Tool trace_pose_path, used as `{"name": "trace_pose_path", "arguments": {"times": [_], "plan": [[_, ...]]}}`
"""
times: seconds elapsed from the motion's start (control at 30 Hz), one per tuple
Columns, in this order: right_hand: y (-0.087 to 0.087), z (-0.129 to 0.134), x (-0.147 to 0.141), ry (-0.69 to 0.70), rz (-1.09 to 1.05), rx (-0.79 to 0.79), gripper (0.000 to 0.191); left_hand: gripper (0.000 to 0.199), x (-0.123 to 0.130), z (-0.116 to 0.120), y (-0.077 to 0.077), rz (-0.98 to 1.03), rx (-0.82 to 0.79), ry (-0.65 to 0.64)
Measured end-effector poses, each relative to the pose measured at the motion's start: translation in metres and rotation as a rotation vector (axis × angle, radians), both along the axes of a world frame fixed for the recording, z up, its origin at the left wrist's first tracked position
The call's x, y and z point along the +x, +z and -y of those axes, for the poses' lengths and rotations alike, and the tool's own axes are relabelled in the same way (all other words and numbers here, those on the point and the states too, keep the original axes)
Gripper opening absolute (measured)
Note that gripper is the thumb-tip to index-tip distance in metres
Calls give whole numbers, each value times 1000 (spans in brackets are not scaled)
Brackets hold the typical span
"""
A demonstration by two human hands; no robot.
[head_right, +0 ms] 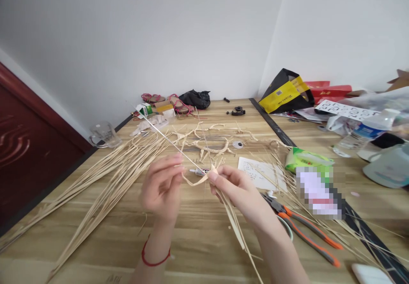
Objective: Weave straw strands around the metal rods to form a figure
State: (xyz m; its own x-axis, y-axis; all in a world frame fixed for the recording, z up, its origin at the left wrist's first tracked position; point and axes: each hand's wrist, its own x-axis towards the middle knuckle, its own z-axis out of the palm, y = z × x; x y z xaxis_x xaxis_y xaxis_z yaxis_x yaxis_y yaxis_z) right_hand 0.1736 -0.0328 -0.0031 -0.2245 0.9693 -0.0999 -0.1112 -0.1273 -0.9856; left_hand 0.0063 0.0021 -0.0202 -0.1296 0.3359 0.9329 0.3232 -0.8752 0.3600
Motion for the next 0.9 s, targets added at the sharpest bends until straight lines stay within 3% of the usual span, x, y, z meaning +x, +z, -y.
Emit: {"name": "trace_pose_path", "arguments": {"times": [0.17,0.23,0.47,0.73,0.9], "plan": [[0,1,-7,41,38,19,37,6,19,10,2,389,-256,-330],[-1,1,-9,42,45,21,38,12,23,11,3,495,-365,-429],[-2,0,-9,47,40,43,38,26,27,10,5,564,-509,-654],[3,-2,-8,-41,83,55,40,41,23,10,10,508,-611,-723],[2,-5,-7,-105,208,180,38,43,22,11,10,490,-674,-657]]}}
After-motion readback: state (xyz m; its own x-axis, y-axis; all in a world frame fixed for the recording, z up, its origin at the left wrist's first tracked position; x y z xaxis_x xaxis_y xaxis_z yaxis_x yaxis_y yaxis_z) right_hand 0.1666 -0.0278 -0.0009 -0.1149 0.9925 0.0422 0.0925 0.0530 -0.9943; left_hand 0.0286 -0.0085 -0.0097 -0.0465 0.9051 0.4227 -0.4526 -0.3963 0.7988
